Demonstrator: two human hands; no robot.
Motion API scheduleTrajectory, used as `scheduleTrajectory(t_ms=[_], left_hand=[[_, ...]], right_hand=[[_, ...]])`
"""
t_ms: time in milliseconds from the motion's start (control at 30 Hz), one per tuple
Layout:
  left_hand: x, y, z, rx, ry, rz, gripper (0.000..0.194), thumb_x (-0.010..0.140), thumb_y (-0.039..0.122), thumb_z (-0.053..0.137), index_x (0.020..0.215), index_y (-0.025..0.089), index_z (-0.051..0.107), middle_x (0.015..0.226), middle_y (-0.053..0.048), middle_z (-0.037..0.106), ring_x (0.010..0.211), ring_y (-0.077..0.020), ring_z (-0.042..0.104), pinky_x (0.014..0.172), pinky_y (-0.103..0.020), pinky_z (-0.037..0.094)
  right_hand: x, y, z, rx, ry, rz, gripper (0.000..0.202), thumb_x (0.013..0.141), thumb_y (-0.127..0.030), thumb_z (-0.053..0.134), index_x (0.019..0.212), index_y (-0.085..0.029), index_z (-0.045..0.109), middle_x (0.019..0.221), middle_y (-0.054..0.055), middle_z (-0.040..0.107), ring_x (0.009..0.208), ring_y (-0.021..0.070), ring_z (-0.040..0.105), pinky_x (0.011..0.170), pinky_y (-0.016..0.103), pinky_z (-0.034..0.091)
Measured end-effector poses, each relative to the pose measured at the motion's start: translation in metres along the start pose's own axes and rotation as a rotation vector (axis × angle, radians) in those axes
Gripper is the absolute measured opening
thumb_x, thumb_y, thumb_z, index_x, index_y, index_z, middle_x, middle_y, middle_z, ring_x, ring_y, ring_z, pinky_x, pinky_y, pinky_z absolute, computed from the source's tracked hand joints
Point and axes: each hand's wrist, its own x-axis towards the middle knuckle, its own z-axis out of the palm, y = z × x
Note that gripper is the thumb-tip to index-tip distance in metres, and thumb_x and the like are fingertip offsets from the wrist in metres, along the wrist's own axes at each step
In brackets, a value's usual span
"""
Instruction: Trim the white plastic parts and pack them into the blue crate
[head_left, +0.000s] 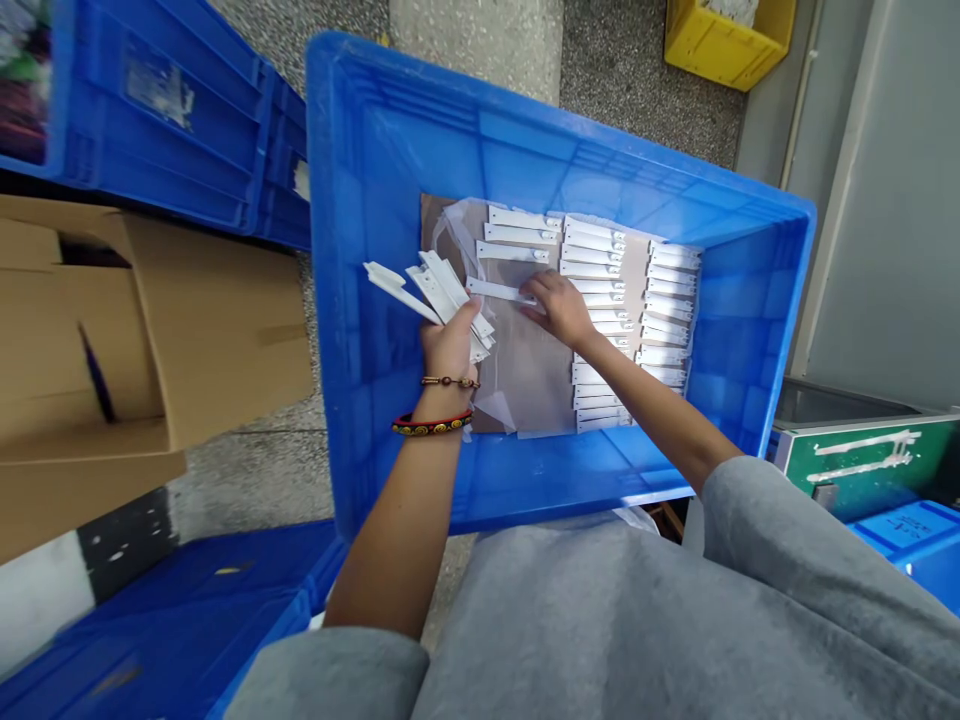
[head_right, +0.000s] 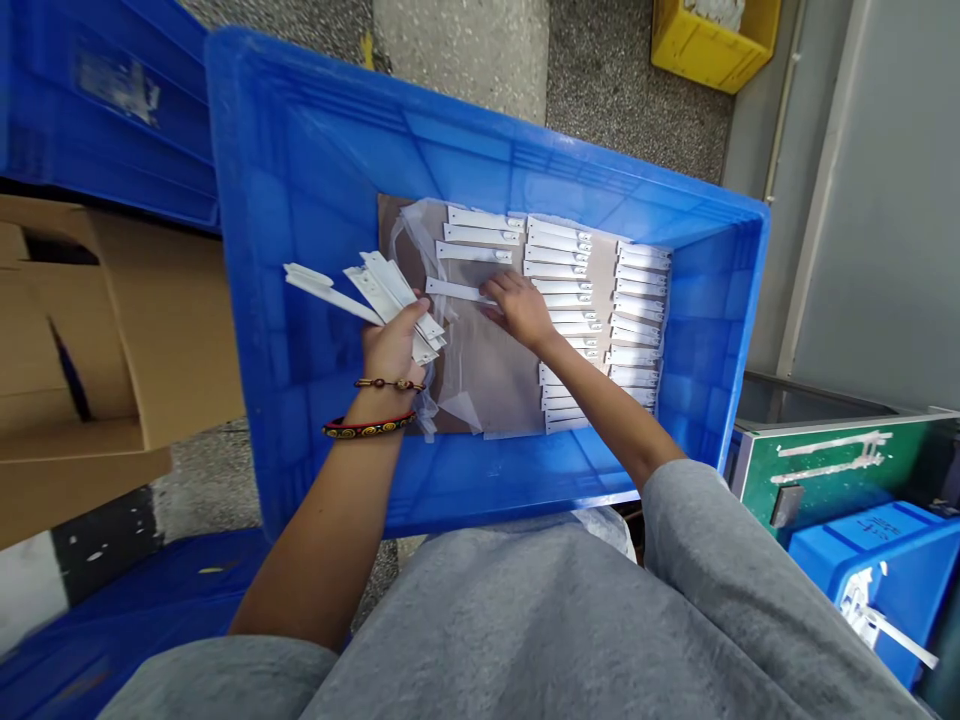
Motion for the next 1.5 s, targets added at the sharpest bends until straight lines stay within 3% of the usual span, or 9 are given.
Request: scheduleTrajectory(t_ms=[167, 300, 400, 633, 1033, 1233, 1367, 1500], left_hand=[[-0.003, 0.005, 0.001, -0.027, 0.012, -0.043, 0.018, 0.062, 0.014, 0.075, 0.078, 0.019, 0.069, 0.094, -0.004, 0.077, 0.106, -0.0241, 0.071, 0.086, -0.031, 0.060], [-0.008, 0.008, 0.003, -0.050, -0.013, -0.024, 0.017, 0.064, 0.013, 0.073, 0.078, 0.020, 0.069, 0.095, -0.004, 0.077, 0.105, -0.0230, 0.072, 0.085, -0.030, 0.059], [-0.010, 0.008, 0.003, -0.028, -0.042, -0.007, 0.014, 0.066, 0.016, 0.073, 0.079, 0.020, 0.068, 0.098, -0.004, 0.077, 0.106, -0.0229, 0.071, 0.084, -0.029, 0.059], [-0.011, 0.007, 0.002, -0.064, -0.062, -0.043, 0.025, 0.062, 0.015, 0.077, 0.085, 0.021, 0.070, 0.099, -0.004, 0.077, 0.108, -0.0247, 0.070, 0.088, -0.031, 0.058], [-0.015, 0.010, 0.004, -0.078, -0.102, -0.051, 0.020, 0.062, 0.015, 0.077, 0.081, 0.019, 0.070, 0.092, -0.004, 0.077, 0.109, -0.0247, 0.069, 0.090, -0.031, 0.057], [-0.018, 0.011, 0.005, -0.112, -0.092, -0.052, 0.019, 0.062, 0.015, 0.074, 0.080, 0.018, 0.071, 0.098, -0.005, 0.076, 0.101, -0.0228, 0.071, 0.085, -0.030, 0.057], [-0.017, 0.009, 0.005, -0.115, -0.105, -0.054, 0.023, 0.060, 0.018, 0.078, 0.082, 0.018, 0.071, 0.095, -0.005, 0.074, 0.094, -0.0223, 0.071, 0.083, -0.032, 0.058], [-0.017, 0.008, 0.006, -0.112, -0.122, -0.038, 0.028, 0.057, 0.023, 0.082, 0.082, 0.018, 0.070, 0.090, -0.004, 0.072, 0.088, -0.0210, 0.070, 0.078, -0.031, 0.057]], right_hand=[[0.008, -0.008, 0.002, -0.108, -0.009, 0.080, 0.023, 0.099, -0.017, 0.043, 0.106, -0.017, 0.065, 0.117, 0.013, 0.066, 0.112, 0.0285, 0.054, 0.095, 0.040, 0.043], [0.017, 0.004, -0.012, -0.119, 0.063, 0.101, 0.021, 0.099, -0.020, 0.049, 0.114, -0.015, 0.063, 0.120, 0.014, 0.064, 0.114, 0.0289, 0.054, 0.096, 0.040, 0.043], [0.038, 0.013, -0.023, -0.138, 0.137, 0.128, 0.026, 0.100, -0.018, 0.044, 0.121, -0.016, 0.060, 0.128, 0.014, 0.061, 0.114, 0.0272, 0.055, 0.093, 0.039, 0.045], [0.083, 0.018, -0.020, -0.222, 0.017, 0.113, 0.027, 0.101, -0.015, 0.041, 0.116, -0.017, 0.063, 0.134, 0.014, 0.058, 0.113, 0.0259, 0.057, 0.085, 0.037, 0.049], [0.076, 0.022, -0.005, -0.196, 0.134, 0.165, 0.034, 0.103, -0.022, 0.032, 0.111, -0.013, 0.064, 0.121, 0.017, 0.063, 0.108, 0.0257, 0.059, 0.079, 0.035, 0.050], [0.074, 0.025, 0.001, -0.223, 0.117, 0.186, 0.034, 0.103, -0.022, 0.032, 0.116, -0.014, 0.062, 0.123, 0.018, 0.060, 0.109, 0.0271, 0.059, 0.078, 0.037, 0.050], [0.074, 0.026, -0.001, -0.213, 0.121, 0.133, 0.033, 0.102, -0.019, 0.034, 0.124, -0.016, 0.059, 0.132, 0.017, 0.058, 0.108, 0.0248, 0.060, 0.076, 0.035, 0.050], [0.080, 0.029, -0.003, -0.227, 0.074, 0.097, 0.030, 0.100, -0.017, 0.037, 0.120, -0.015, 0.060, 0.128, 0.015, 0.060, 0.108, 0.0240, 0.059, 0.078, 0.034, 0.050]])
